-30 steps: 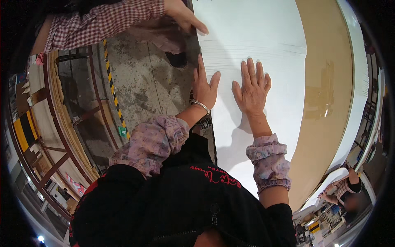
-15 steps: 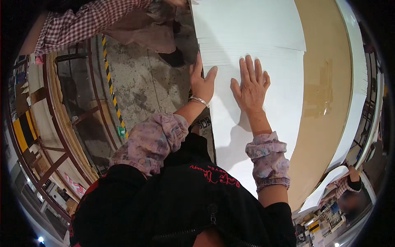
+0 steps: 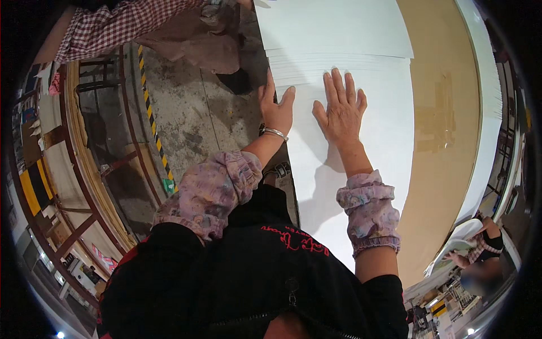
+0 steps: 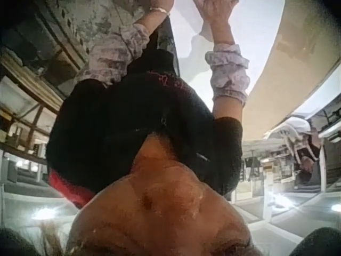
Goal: Stacking and aligning large white paper sheets on a production table.
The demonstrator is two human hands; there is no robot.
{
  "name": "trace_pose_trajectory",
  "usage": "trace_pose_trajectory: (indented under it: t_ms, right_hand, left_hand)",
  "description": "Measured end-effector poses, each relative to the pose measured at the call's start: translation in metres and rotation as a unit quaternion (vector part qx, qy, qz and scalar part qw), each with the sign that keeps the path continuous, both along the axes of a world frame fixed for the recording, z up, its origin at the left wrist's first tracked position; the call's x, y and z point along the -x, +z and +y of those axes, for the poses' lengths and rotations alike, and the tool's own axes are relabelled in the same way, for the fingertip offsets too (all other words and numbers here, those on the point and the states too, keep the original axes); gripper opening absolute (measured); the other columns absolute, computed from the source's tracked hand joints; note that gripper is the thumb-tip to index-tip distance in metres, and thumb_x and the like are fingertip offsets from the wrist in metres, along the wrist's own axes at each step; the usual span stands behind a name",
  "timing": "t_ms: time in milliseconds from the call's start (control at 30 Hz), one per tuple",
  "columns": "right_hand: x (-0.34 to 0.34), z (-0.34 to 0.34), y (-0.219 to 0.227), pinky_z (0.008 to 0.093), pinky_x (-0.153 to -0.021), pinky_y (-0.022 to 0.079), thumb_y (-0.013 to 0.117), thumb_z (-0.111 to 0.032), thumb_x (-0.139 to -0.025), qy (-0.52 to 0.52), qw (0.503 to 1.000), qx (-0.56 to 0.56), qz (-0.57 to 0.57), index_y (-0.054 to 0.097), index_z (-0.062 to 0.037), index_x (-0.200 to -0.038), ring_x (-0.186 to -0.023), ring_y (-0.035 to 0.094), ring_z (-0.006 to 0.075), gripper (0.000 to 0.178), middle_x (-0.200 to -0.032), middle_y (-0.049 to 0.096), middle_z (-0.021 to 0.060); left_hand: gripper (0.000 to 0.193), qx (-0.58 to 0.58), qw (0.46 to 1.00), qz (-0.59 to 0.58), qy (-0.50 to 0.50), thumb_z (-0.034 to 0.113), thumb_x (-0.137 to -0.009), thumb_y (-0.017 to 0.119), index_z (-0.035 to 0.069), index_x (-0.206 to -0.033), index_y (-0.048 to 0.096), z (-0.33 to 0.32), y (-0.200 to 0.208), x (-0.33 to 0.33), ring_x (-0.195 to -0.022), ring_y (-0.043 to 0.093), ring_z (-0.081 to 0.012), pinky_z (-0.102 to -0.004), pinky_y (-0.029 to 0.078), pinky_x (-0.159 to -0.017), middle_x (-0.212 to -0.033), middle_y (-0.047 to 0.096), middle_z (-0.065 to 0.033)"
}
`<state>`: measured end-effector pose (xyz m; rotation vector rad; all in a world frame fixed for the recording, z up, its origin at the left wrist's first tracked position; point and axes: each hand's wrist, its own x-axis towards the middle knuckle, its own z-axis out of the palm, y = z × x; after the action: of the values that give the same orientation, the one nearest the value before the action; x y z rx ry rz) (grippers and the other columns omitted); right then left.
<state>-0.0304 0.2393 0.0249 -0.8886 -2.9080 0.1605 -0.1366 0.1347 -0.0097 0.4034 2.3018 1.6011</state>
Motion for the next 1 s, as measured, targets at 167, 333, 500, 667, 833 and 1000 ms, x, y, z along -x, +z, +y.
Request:
trace_pose_trajectory:
  t_ms: [167,333,500,667,833,1000]
  right_hand:
    - [0.004,-0.001,0.006,0.0511,-0.104,0.016,0.045,-0.04,-0.085,0.011,1.0,-0.002,-0.001,0.032,-0.018,-0.138,-0.134,0.021,0.0227,0.059,-0.144,0.029,0.001]
    - [0.008,0.006,0.011,0.0499,-0.103,0.021,0.048,-0.039,-0.086,0.056,0.998,-0.002,0.012,0.039,-0.0158,-0.134,-0.132,0.026,0.0245,0.054,-0.141,0.034,0.0026]
    - [0.018,0.001,-0.002,0.0476,-0.105,0.019,0.048,-0.037,-0.087,0.069,0.996,-0.008,0.049,0.038,-0.0111,-0.134,-0.133,0.026,0.0248,0.054,-0.142,0.034,0.006]
    - [0.021,0.001,-0.001,0.0463,-0.107,0.014,0.044,-0.038,-0.088,0.067,0.997,-0.004,0.033,0.035,-0.0121,-0.137,-0.135,0.022,0.0243,0.055,-0.143,0.032,0.0055]
    - [0.022,0.0,0.004,0.0455,-0.107,0.013,0.044,-0.038,-0.088,0.062,0.998,0.007,0.017,0.033,-0.013,-0.138,-0.135,0.021,0.0237,0.057,-0.144,0.03,0.0042]
    - [0.019,0.0,0.005,0.0461,-0.107,0.012,0.043,-0.038,-0.087,0.057,0.998,0.007,0.012,0.031,-0.0131,-0.138,-0.135,0.02,0.0234,0.058,-0.144,0.029,0.004]
  left_hand:
    - [0.066,-0.007,0.999,0.027,0.026,0.016,-0.076,0.065,0.006,-0.134,0.038,-0.001,-0.004,0.0,-0.103,0.048,-0.0309,-0.0371,0.038,-0.091,-0.109,0.049,-0.0173]
    - [0.067,0.049,0.994,0.097,0.02,0.02,-0.076,0.068,0.004,-0.133,0.038,-0.007,-0.019,0.003,-0.103,0.049,-0.0293,-0.0358,0.039,-0.09,-0.109,0.051,-0.0169]
    - [0.066,-0.004,0.999,0.029,0.023,0.019,-0.073,0.068,0.008,-0.133,0.041,-0.003,-0.011,-0.002,-0.103,0.049,-0.0319,-0.0381,0.04,-0.089,-0.105,0.052,-0.0175]
    - [0.064,-0.017,0.999,0.032,0.026,0.017,-0.075,0.066,0.004,-0.132,0.041,-0.005,-0.01,-0.002,-0.106,0.047,-0.0329,-0.0378,0.039,-0.09,-0.112,0.051,-0.0178]
    - [0.064,-0.02,0.999,0.032,0.024,0.016,-0.075,0.066,0.004,-0.133,0.04,-0.004,-0.01,-0.002,-0.107,0.047,-0.0326,-0.0375,0.038,-0.091,-0.117,0.049,-0.0186]
    - [0.065,-0.037,0.999,0.021,0.011,0.015,-0.075,0.065,0.004,-0.133,0.039,-0.003,-0.007,-0.005,-0.107,0.047,-0.0322,-0.0374,0.038,-0.092,-0.117,0.047,-0.0189]
